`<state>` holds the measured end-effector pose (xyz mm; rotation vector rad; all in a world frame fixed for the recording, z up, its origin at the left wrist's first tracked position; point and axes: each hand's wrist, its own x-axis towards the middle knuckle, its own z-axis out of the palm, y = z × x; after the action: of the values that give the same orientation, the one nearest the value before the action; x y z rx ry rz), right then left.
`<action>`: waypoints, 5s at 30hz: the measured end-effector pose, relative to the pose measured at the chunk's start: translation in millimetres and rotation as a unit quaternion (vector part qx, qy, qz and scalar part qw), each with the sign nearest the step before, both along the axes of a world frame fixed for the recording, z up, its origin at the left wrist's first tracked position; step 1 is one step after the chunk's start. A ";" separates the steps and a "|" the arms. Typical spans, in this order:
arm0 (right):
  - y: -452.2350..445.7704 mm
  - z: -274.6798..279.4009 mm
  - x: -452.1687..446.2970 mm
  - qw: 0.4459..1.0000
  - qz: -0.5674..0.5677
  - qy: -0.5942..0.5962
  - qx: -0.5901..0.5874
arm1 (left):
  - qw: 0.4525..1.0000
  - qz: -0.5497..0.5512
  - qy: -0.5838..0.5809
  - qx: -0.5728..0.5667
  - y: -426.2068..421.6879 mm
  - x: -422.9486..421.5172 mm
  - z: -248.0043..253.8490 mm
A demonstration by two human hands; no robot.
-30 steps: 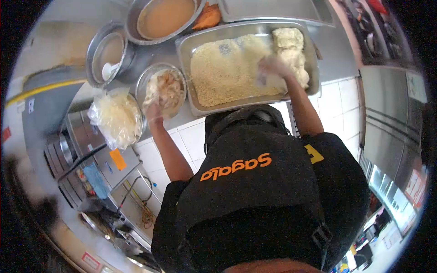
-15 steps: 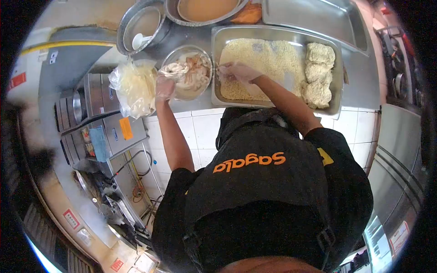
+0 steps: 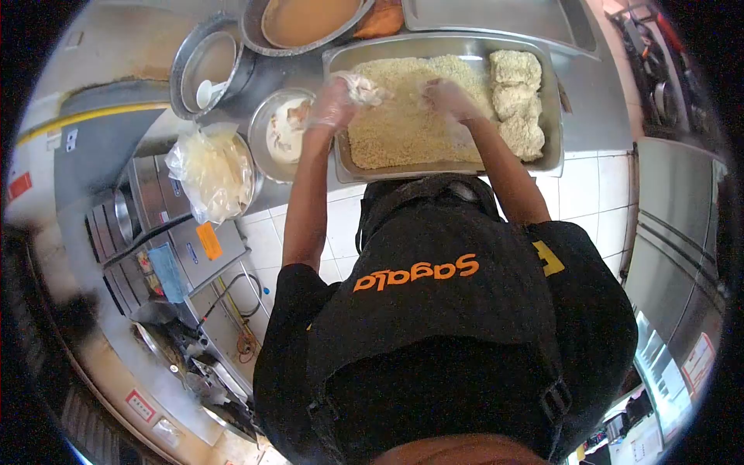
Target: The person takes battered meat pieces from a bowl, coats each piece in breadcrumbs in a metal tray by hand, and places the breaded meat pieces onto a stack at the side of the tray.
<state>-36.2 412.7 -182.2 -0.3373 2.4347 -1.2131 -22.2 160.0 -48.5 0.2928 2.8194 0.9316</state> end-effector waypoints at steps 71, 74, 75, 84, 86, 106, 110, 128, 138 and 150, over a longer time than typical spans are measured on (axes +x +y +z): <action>-144.0 -7.4 37.7 0.938 0.083 0.107 0.319 | 0.995 0.064 -0.052 0.065 -203.6 56.5 -144.1; -141.5 -88.5 50.1 0.851 0.050 0.396 0.341 | 0.954 0.223 -0.136 0.148 -185.2 61.9 -112.1; -145.3 -92.5 54.4 0.841 0.036 0.426 0.331 | 0.955 0.223 -0.157 0.114 -184.0 68.4 -105.0; -156.3 -32.2 21.1 0.875 -0.042 0.317 0.363 | 0.972 0.067 -0.177 -0.141 -190.6 57.9 -97.6; -150.7 -50.1 9.2 0.885 -0.079 0.356 0.290 | 0.943 -0.079 -0.124 -0.300 -190.9 44.5 -103.4; -75.2 39.3 29.7 0.991 0.013 -0.079 0.104 | 0.967 -0.117 -0.002 -0.225 -195.0 37.5 -70.3; -72.4 108.1 19.6 0.993 -0.028 -0.023 0.111 | 0.976 -0.011 -0.146 -0.161 -191.3 30.3 -79.2; -60.6 -34.3 89.4 0.971 0.062 -0.232 -0.018 | 0.937 -0.019 -0.170 -0.306 -198.3 35.7 -144.8; -133.5 -86.2 63.5 0.925 0.185 -0.208 -0.259 | 0.931 -0.033 -0.185 -0.315 -188.8 36.1 -147.5; -88.2 -52.9 12.4 0.975 -0.118 -0.021 0.185 | 0.918 -0.038 -0.210 -0.335 -187.6 43.2 -151.8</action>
<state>-23.7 324.5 -235.2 0.0878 2.6496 -0.8128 21.0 -27.5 -200.4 0.0884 2.4995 -0.0325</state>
